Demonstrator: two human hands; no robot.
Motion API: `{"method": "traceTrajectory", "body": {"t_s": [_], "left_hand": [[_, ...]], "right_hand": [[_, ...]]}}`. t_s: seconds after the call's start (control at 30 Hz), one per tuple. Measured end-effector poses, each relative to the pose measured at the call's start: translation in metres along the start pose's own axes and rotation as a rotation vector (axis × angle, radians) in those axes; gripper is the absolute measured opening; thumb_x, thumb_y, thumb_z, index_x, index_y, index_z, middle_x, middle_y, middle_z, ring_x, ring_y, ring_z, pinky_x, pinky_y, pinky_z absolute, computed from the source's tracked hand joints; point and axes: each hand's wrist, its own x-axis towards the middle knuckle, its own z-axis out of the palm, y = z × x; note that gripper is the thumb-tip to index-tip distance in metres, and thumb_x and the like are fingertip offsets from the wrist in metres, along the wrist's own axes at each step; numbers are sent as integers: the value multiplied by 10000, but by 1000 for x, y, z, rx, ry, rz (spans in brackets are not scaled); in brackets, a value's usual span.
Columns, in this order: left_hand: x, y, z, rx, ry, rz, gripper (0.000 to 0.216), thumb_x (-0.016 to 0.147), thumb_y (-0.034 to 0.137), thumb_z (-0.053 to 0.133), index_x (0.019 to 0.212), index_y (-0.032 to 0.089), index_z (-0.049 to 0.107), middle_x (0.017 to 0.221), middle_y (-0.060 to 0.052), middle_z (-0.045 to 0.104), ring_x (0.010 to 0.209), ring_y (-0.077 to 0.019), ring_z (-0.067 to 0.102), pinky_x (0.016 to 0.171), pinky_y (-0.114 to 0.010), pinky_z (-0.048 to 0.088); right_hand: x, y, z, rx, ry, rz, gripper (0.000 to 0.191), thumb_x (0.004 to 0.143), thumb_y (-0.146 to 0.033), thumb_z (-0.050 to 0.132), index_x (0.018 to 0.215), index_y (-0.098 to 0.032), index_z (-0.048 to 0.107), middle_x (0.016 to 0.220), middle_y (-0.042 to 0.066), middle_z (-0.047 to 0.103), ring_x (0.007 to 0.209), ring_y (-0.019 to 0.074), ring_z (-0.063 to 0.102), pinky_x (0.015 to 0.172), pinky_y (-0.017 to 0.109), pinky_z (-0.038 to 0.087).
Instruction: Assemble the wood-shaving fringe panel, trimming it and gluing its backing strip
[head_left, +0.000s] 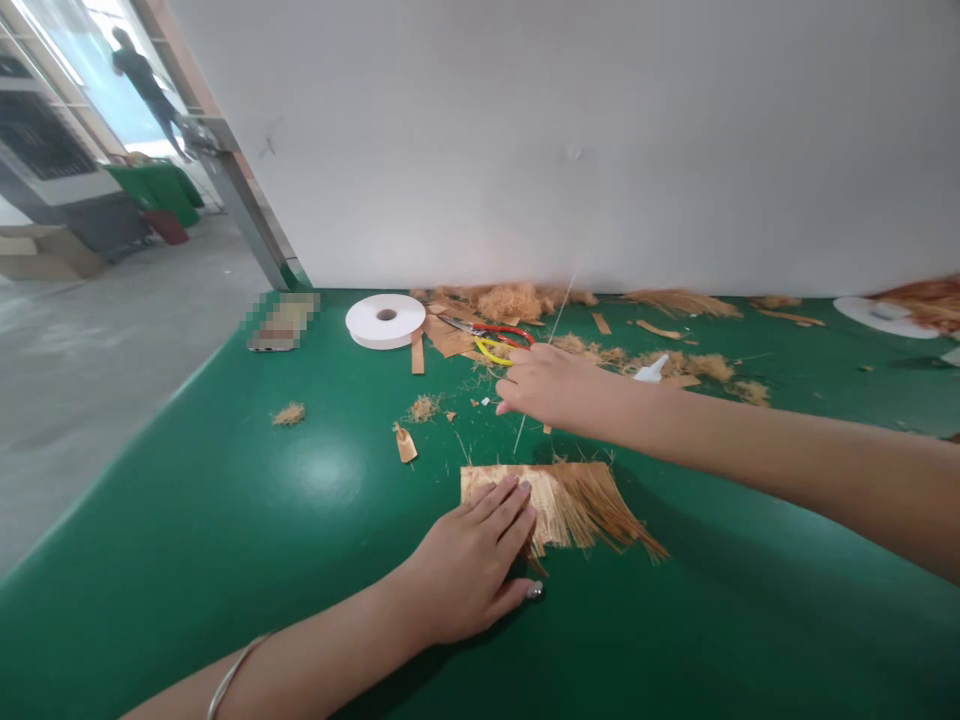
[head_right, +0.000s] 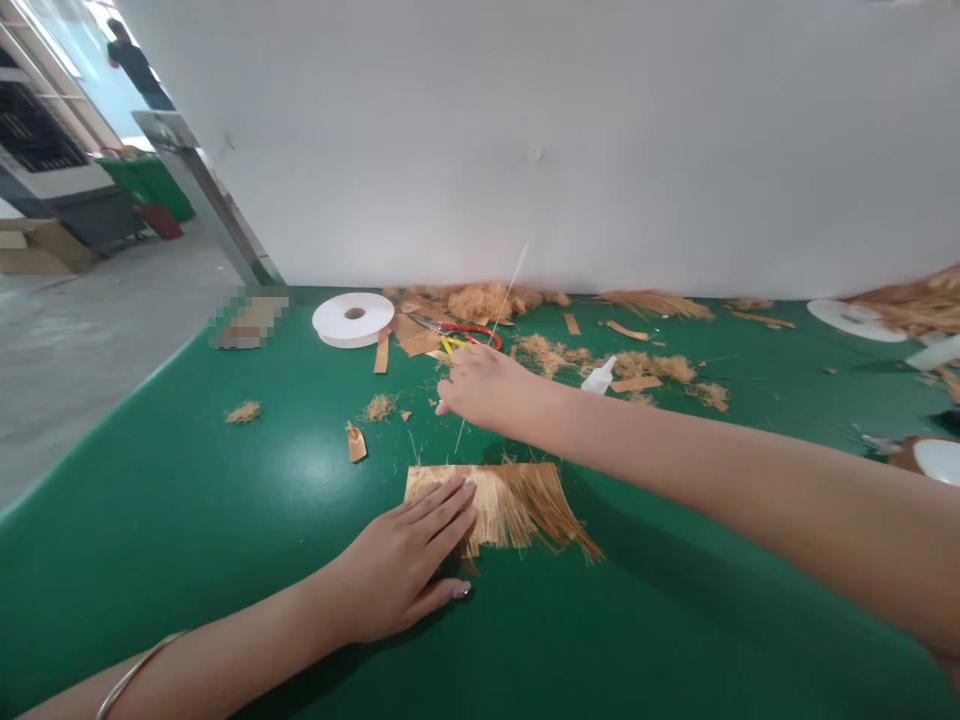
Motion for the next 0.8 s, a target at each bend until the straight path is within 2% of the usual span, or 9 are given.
{"method": "traceTrajectory", "body": {"t_s": [0.1, 0.2, 0.33, 0.47, 0.8], "left_hand": [[-1, 0, -1, -3, 10, 7, 617, 928, 485, 308, 1401, 90, 306, 1484, -157, 254, 1392, -273, 146, 1135, -411, 221], [-1, 0, -2, -6, 3, 14, 607, 932, 473, 294, 1395, 81, 317, 1483, -166, 252, 1392, -279, 142, 1132, -419, 230], [-1, 0, -3, -3, -16, 7, 621, 933, 478, 274, 1401, 70, 300, 1487, -169, 242, 1391, -285, 140, 1132, -419, 226], [0, 1, -4, 2, -39, 2, 625, 937, 478, 252, 1401, 61, 297, 1489, -163, 245, 1392, -286, 129, 1138, -410, 210], [-1, 0, -2, 7, -28, 5, 619, 936, 476, 274, 1398, 65, 300, 1491, -158, 243, 1393, -281, 134, 1140, -404, 205]], "right_hand": [[5, -5, 3, -1, 19, -4, 288, 934, -246, 402, 865, -126, 654, 820, 139, 618, 898, 251, 473, 698, 340, 302], [6, -11, 7, 1, 5, -105, 220, 882, -189, 475, 805, -179, 680, 880, 113, 608, 897, 237, 446, 697, 338, 283], [6, -16, 11, -36, -59, -180, 328, 887, -369, 475, 736, -189, 704, 854, 113, 609, 908, 254, 430, 711, 362, 274], [10, -17, 11, -50, -81, -213, 358, 885, -392, 464, 733, -182, 711, 861, 114, 627, 914, 258, 432, 717, 371, 280], [29, -4, 13, -32, -147, -159, 337, 872, -383, 479, 817, -158, 725, 916, 124, 646, 984, 277, 437, 821, 407, 278]]}}
